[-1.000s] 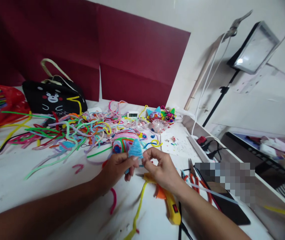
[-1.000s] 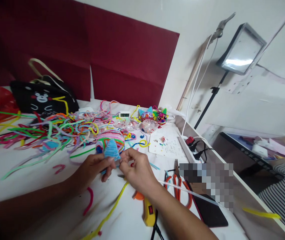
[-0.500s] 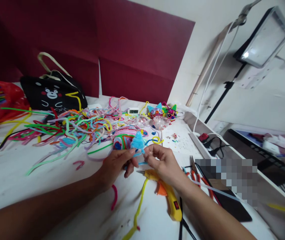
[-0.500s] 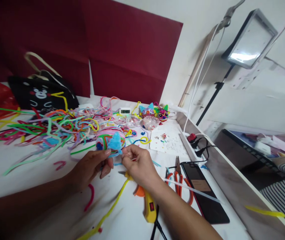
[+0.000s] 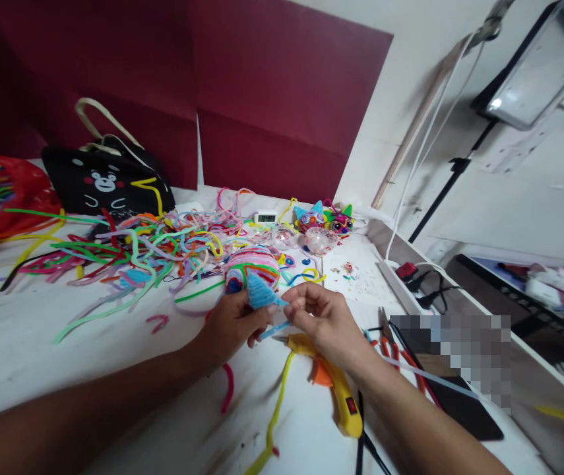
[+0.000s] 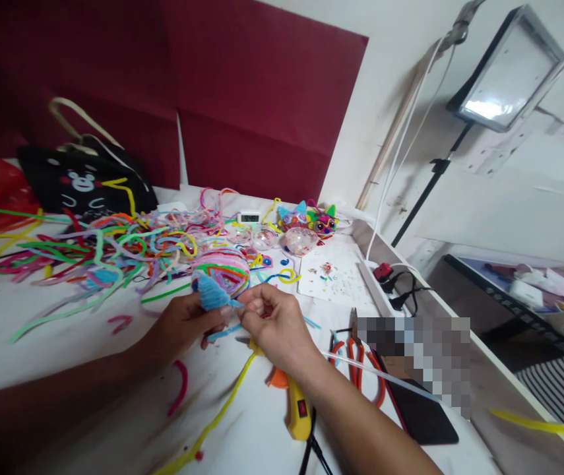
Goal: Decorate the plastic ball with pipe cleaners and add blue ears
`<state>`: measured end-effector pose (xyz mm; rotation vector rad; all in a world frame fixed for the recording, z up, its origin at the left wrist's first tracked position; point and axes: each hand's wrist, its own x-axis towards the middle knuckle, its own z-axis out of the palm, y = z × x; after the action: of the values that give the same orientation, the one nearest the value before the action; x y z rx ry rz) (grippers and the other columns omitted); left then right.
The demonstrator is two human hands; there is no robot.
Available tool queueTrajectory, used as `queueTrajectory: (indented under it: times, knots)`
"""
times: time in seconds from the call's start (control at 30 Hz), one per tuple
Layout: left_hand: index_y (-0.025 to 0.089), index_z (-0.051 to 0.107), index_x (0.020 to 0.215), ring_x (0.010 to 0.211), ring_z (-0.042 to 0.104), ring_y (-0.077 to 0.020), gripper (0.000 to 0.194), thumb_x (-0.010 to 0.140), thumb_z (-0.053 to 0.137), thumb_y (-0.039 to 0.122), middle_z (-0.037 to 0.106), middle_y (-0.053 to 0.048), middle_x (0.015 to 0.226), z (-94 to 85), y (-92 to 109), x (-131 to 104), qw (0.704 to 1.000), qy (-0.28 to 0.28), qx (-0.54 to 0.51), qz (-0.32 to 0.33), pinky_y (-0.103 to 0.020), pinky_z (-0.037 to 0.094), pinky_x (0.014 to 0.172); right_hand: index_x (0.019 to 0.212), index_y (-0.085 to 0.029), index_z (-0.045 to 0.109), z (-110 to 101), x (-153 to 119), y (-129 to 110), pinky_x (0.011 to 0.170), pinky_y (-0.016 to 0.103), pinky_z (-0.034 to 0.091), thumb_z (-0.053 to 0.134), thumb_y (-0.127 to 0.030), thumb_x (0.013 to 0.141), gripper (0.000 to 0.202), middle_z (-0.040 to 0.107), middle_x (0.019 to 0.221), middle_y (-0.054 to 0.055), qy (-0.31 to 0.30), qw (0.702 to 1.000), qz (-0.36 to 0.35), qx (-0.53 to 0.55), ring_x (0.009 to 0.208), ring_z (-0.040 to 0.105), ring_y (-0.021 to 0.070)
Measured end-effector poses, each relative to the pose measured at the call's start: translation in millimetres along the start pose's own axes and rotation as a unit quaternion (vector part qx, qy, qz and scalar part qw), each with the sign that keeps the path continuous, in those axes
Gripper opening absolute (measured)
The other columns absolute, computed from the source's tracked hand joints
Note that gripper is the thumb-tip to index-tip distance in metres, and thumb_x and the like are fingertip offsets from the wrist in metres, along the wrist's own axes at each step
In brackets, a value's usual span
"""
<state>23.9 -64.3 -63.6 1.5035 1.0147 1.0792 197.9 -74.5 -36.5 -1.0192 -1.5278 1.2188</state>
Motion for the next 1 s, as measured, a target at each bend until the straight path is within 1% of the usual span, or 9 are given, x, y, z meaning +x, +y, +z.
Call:
queueTrajectory:
  times: [0.2,0.33,0.47,0.57,0.67,0.77,0.83,0.9,1.0]
  knots:
    - [0.015,0.052,0.058,0.038,0.046,-0.0071,0.032,0.079,0.060,0.038,0.051,0.004,0.044,-1.2,2,0,0.999,-0.018,0.035,0.006,-0.018,0.036,0.038,0.074,-0.017,0.057,1,-1,-1,0.049,0.022,0.029,0.060,-0.025,0.075,0.009,0.045,0.057,-0.006,0.010,0.999,-0.012,-0.045,0.051,0.037,0.0082]
    - [0.015,0.049,0.054,0.039,0.046,-0.0066,0.034,0.079,0.060,0.036,0.051,0.004,0.043,-0.9,5,-1,0.998,-0.014,0.060,0.014,-0.018,0.036,0.041,0.073,-0.017,0.057,1,-1,-1,0.050,0.022,0.030,0.058,-0.024,0.075,0.007,0.048,0.058,-0.006,0.004,0.999,-0.014,-0.051,0.052,0.039,0.0086]
    - [0.016,0.050,0.056,0.041,0.046,-0.0072,0.033,0.080,0.059,0.035,0.051,0.004,0.045,-1.9,4,-2,0.997,-0.022,0.073,0.024,-0.018,0.036,0.042,0.075,-0.017,0.058,1,-1,0,0.050,0.022,0.030,0.056,-0.022,0.074,0.005,0.049,0.060,-0.005,0.006,0.998,-0.007,-0.054,0.053,0.040,0.0088]
    - [0.016,0.050,0.058,0.042,0.047,-0.0081,0.030,0.079,0.059,0.034,0.051,0.005,0.046,-2.6,2,-3,0.993,-0.007,0.107,0.044,-0.019,0.037,0.042,0.073,-0.018,0.056,1,-2,-2,0.050,0.022,0.030,0.055,-0.020,0.073,0.003,0.049,0.060,-0.005,0.004,0.998,-0.001,-0.057,0.053,0.040,0.0085]
    - [0.017,0.050,0.058,0.045,0.046,-0.0090,0.027,0.077,0.060,0.032,0.050,0.005,0.049,-3.5,3,-4,0.977,0.040,0.187,0.098,-0.020,0.035,0.044,0.071,-0.018,0.055,2,-4,-4,0.050,0.022,0.029,0.055,-0.019,0.071,0.002,0.049,0.059,-0.005,0.000,0.998,0.010,-0.062,0.052,0.040,0.0083]
    - [0.017,0.053,0.058,0.048,0.046,-0.0096,0.022,0.076,0.059,0.026,0.051,0.003,0.053,-4.8,4,-6,0.941,0.072,0.273,0.189,-0.022,0.036,0.048,0.070,-0.018,0.054,4,-6,-6,0.048,0.021,0.028,0.055,-0.020,0.070,0.002,0.047,0.057,-0.006,-0.006,0.998,0.028,-0.048,0.050,0.038,0.0078]
    - [0.017,0.059,0.061,0.053,0.050,-0.0110,0.018,0.078,0.058,0.023,0.057,0.001,0.059,-5.8,5,-8,0.918,0.070,0.303,0.245,-0.023,0.039,0.053,0.069,-0.018,0.054,5,-6,-7,0.047,0.021,0.026,0.056,-0.022,0.069,0.004,0.046,0.055,-0.007,-0.014,0.999,0.043,-0.030,0.048,0.036,0.0075]
    - [0.018,0.065,0.072,0.061,0.058,-0.0133,0.013,0.082,0.057,0.021,0.064,-0.002,0.069,-7.1,4,-9,0.902,0.061,0.316,0.288,-0.024,0.044,0.060,0.068,-0.018,0.054,6,-6,-8,0.046,0.021,0.025,0.057,-0.023,0.068,0.006,0.046,0.055,-0.006,-0.021,0.998,0.058,-0.013,0.048,0.035,0.0073]
    - [0.019,0.069,0.088,0.072,0.063,-0.0160,0.011,0.085,0.058,0.021,0.069,-0.005,0.079,-9.3,2,-11,0.875,0.052,0.337,0.342,-0.026,0.046,0.070,0.065,-0.018,0.054,7,-7,-10,0.048,0.022,0.026,0.058,-0.025,0.067,0.008,0.047,0.055,-0.006,-0.029,0.997,0.071,0.016,0.049,0.036,0.0074]
